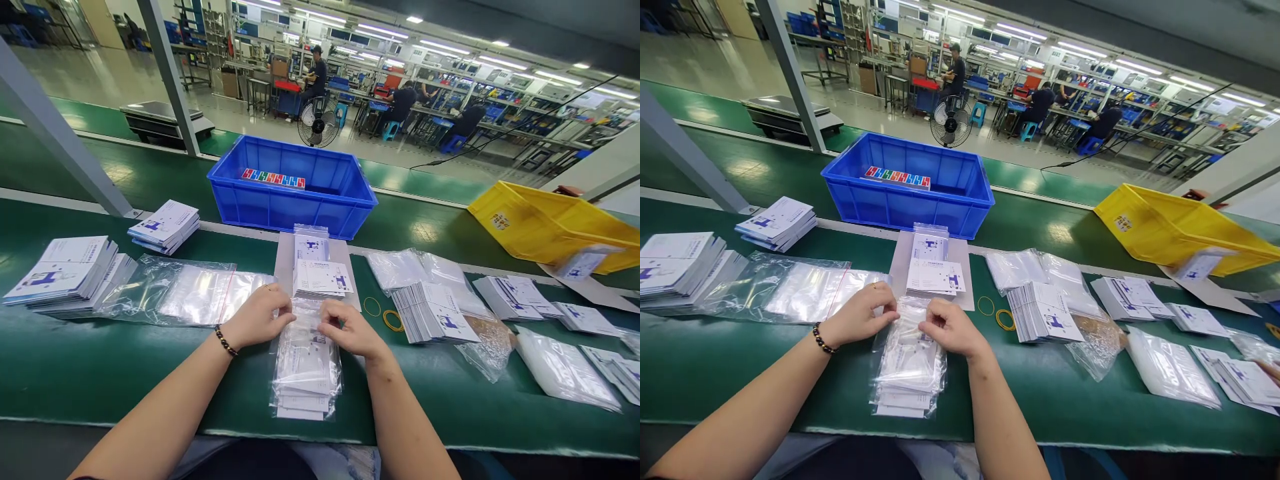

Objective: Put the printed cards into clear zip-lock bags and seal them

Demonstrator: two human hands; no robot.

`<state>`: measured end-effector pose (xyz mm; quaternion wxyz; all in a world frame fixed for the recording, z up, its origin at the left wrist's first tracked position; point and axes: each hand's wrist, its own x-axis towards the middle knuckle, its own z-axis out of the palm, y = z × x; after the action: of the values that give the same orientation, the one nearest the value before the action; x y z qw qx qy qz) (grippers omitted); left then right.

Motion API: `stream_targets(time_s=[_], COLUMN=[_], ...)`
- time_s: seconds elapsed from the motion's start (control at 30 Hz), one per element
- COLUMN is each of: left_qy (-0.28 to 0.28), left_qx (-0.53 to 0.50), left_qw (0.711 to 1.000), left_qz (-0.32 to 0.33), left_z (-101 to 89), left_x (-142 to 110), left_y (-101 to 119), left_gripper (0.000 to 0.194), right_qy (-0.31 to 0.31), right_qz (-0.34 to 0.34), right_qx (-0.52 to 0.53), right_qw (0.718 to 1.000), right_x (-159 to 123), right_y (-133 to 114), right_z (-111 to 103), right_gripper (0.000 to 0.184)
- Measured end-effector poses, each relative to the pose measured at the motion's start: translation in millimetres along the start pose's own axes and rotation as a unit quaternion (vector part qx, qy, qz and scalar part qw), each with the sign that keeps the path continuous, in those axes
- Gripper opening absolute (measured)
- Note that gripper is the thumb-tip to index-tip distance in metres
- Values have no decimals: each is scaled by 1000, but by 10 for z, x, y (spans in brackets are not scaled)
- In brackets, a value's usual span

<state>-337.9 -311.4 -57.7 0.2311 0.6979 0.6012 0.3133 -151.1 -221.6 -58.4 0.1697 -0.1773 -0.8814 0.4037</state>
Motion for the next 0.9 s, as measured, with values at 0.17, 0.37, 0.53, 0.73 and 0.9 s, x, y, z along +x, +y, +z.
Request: stream_targets(time_s=[0.17,0.37,0.53,0.73,0.9], left_qy=[-49,-81,-85,-45,18], left_qx=[-97,-181,-205,-280,-296], left_qw=[992,975,971,954,950], left_qz=[-70,-97,-86,-97,-102], left_z=[30,178,232,254,307], left_x=[-2,24,41,43,40], left_y=[-28,-32,-32,-56,6], left_gripper=[17,16,14,13,16], right_qy=[320,394,440,314,51], right_qz=[113,246,138,171,95], right_qx=[-14,128,275,276,189], right_qw=[941,876,844,893,976], right_x=[28,127,116,37,28], right_y=[310,639,478,325,176], right_z=[-71,-50,-57,-89,-58], right_gripper=[16,52,36,23,20])
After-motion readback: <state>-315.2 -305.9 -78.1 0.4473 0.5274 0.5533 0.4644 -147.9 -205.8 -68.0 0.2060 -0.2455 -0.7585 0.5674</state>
